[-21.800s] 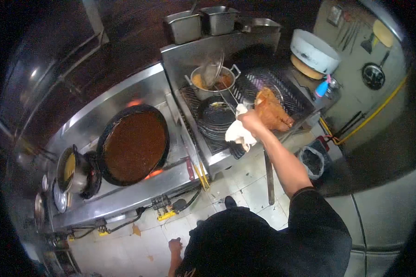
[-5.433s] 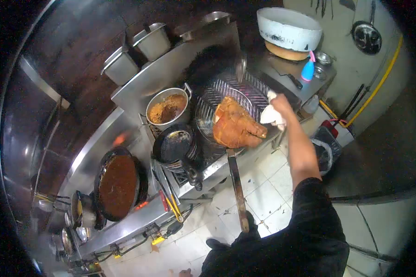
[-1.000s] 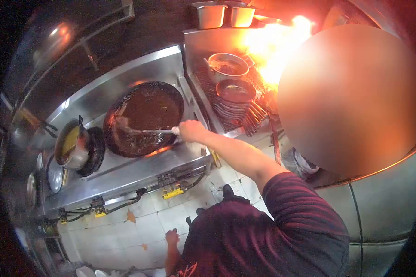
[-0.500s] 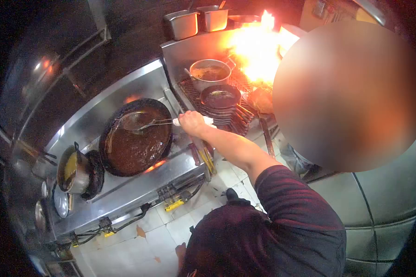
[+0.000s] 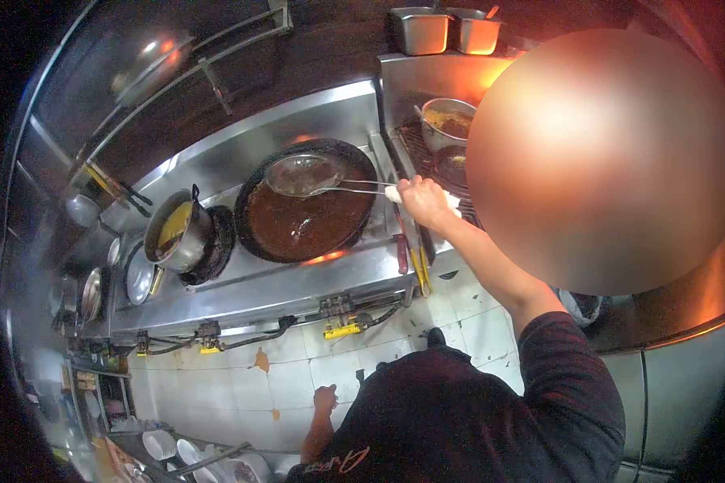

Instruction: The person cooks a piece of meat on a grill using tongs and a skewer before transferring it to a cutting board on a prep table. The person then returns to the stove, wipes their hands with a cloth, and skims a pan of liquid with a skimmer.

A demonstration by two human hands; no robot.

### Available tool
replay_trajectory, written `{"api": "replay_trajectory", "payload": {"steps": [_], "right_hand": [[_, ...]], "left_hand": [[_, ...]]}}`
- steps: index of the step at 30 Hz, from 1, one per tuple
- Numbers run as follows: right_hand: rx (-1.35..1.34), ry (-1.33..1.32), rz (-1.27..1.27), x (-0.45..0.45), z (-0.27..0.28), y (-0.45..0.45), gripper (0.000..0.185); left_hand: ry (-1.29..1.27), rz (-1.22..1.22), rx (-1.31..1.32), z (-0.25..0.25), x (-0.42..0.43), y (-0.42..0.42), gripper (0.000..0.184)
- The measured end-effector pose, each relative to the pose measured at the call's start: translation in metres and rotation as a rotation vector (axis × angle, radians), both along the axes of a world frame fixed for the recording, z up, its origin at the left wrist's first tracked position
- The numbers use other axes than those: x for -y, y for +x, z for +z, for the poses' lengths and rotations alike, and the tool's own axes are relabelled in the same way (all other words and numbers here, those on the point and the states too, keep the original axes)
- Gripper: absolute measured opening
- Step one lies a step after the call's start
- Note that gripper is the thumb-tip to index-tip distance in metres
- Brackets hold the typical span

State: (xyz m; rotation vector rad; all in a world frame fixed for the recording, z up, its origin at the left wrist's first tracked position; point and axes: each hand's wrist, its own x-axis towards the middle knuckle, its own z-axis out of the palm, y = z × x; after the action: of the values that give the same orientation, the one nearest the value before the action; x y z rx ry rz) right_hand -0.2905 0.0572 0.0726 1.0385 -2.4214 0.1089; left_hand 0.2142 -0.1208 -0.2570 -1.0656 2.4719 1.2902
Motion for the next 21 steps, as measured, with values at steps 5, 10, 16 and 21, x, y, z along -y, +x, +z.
{"api": "replay_trajectory", "payload": {"steps": [5,10,16,21], "right_hand": [[0.025,0.040,0.025,0.000,-0.001,0.011,0.011],[0.314,0.050,0.051,0.008,0.010,0.037,0.015],[0.873,0.096,0.215,0.042,0.024,0.073,0.026],[0.876,0.060,0.113,0.084,-0.004,0.059,0.031]], "left_hand": [[-0.171,-0.251,-0.052,-0.021,-0.002,0.026,0.039],[-0.311,-0.374,0.049,-0.010,-0.003,0.030,0.031],[-0.575,-0.562,0.118,-0.040,0.013,0.028,0.012],[-0.111,-0.186,0.259,-0.037,0.006,0.022,0.009]]}}
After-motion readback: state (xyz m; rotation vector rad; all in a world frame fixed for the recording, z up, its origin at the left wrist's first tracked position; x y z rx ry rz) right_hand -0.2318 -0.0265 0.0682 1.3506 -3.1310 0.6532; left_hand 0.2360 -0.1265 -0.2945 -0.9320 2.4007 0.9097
